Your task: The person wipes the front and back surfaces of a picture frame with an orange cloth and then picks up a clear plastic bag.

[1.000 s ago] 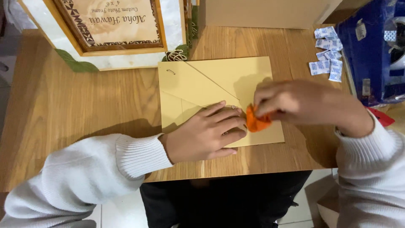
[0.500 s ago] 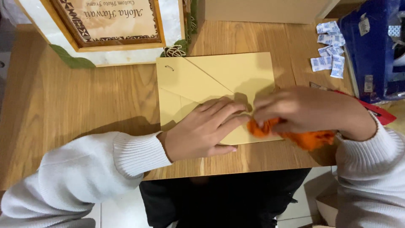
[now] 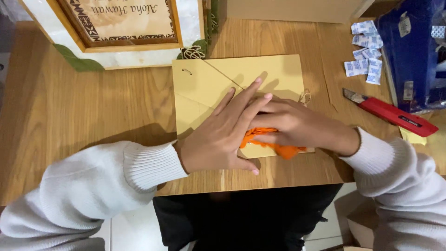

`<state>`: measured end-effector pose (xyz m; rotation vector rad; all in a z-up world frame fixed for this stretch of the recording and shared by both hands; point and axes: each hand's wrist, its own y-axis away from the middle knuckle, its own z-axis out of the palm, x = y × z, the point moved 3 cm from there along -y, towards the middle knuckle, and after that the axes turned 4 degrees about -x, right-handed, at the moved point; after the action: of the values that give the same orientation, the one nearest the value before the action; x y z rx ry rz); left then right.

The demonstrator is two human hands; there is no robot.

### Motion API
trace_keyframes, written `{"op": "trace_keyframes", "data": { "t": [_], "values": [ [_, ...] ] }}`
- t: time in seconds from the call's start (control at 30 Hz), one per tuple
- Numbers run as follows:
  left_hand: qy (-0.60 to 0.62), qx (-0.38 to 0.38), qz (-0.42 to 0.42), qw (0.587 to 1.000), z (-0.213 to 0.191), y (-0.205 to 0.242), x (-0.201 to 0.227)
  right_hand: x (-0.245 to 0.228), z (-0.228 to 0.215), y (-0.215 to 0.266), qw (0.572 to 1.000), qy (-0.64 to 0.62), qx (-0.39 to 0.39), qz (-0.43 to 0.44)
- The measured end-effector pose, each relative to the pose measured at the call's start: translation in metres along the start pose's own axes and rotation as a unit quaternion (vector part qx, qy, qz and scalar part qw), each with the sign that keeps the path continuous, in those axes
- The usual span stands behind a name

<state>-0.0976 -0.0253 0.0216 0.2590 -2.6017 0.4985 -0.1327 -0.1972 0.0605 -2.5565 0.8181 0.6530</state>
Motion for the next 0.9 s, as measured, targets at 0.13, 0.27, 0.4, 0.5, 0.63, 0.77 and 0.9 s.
{"op": "trace_keyframes", "data": {
  "t": [0.13,0.27,0.4,0.5,0.63,0.77,0.9],
  "values": [
    [-0.003,-0.015,0.007,1.0,0.0,-0.001,0.0,0.022,-0.023,0.015,0.986,-0.084,-0.129,0.059],
    [0.008,-0.029,-0.006,1.0,0.001,-0.002,-0.001,0.036,-0.03,0.024,0.955,-0.186,-0.203,0.11],
    [-0.001,-0.038,-0.012,0.999,0.004,-0.003,-0.002,0.029,-0.005,0.011,0.996,-0.037,-0.031,0.075],
    [0.003,-0.031,-0.005,0.999,0.001,-0.003,-0.001,0.015,-0.015,0.005,0.992,-0.084,-0.089,0.031],
    [0.011,-0.044,-0.019,0.999,0.002,-0.003,-0.001,0.023,-0.026,0.025,0.955,-0.191,-0.218,0.068],
    [-0.02,-0.058,-0.013,0.998,0.002,-0.001,-0.002,0.03,-0.04,0.042,0.893,-0.061,-0.373,0.242],
    [-0.03,-0.205,0.018,0.978,-0.026,-0.015,-0.014,0.044,-0.05,0.061,0.821,0.019,-0.425,0.381]
  ]
}}
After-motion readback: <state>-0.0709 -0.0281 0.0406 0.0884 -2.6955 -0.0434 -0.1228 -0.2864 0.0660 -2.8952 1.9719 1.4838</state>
